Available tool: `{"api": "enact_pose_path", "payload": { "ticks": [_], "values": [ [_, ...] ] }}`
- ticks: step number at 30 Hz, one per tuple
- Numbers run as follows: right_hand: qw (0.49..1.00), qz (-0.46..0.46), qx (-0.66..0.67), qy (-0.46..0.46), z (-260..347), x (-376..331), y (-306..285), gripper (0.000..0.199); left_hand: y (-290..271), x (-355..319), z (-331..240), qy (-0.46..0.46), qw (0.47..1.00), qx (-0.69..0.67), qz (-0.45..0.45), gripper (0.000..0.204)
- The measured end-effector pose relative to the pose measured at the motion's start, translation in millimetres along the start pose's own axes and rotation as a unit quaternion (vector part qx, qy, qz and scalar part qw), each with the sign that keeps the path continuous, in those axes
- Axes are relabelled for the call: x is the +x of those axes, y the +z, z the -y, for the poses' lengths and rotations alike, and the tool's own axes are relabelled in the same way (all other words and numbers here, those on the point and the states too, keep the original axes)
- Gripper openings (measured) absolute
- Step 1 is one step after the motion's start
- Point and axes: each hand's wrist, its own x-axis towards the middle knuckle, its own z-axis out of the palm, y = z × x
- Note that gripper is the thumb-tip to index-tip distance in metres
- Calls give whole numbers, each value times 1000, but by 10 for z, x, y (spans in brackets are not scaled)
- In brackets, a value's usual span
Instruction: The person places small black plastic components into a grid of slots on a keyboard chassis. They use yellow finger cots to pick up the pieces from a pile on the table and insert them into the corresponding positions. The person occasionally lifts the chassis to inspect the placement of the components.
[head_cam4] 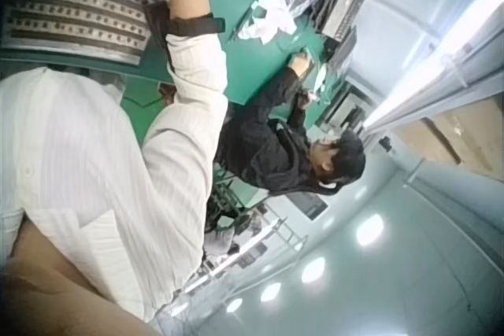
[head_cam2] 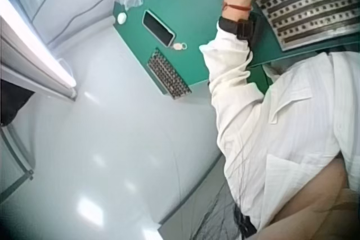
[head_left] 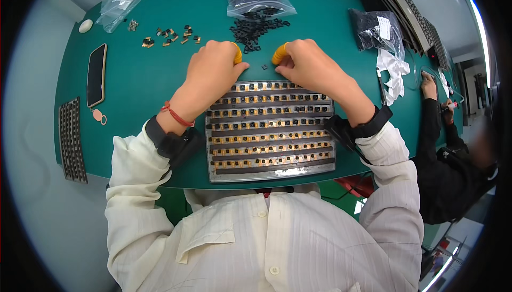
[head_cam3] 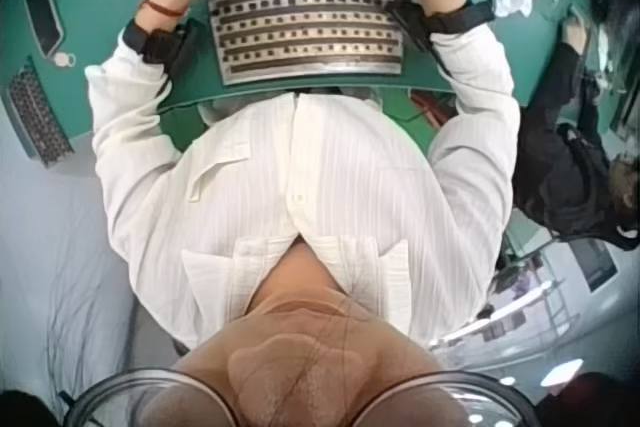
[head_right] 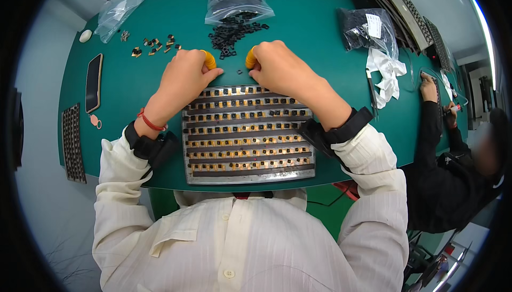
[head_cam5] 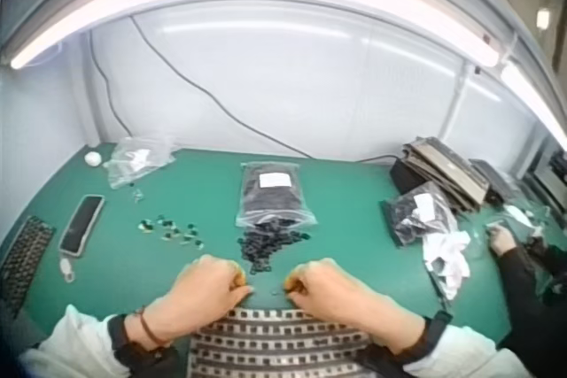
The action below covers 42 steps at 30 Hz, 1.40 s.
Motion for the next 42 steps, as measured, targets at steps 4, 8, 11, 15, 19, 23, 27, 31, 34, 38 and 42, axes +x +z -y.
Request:
{"api": "enact_pose_path", "payload": {
  "ticks": [4,8,11,15,19,23,27,31,34,38,42],
  "values": [
    [1000,-2,21,-2,64,26,46,19,54,-13,-14,2,1000,26,-8,21],
    [999,-42,-1,-25,51,67,169,15,54,-15,-22,-15,1000,-6,-9,19],
    [998,-42,3,-37,33,107,237,11,2,-45,6,13,998,-56,7,18],
    [997,-57,2,-56,47,111,241,9,-83,-285,-186,91,990,-97,50,16],
    [994,-66,-16,-85,26,58,225,10,4,-559,-447,207,971,-89,82,14],
    [999,-38,3,-32,295,-283,-20,11,141,-627,-477,252,960,-73,99,13],
    [1000,-14,-14,-8,362,-739,-14,12,218,-655,-438,270,958,-22,97,15],
    [1000,5,-10,-27,284,-965,212,13,177,-774,-464,274,958,7,86,27],
    [999,8,3,-37,283,-963,309,16,92,-877,-549,235,960,24,150,36],
    [998,-19,-35,-43,304,-1018,367,19,80,-884,-534,223,957,32,181,39],
    [994,56,-95,-22,449,-1124,348,23,27,-824,-551,229,947,44,222,37]
  ]
}}
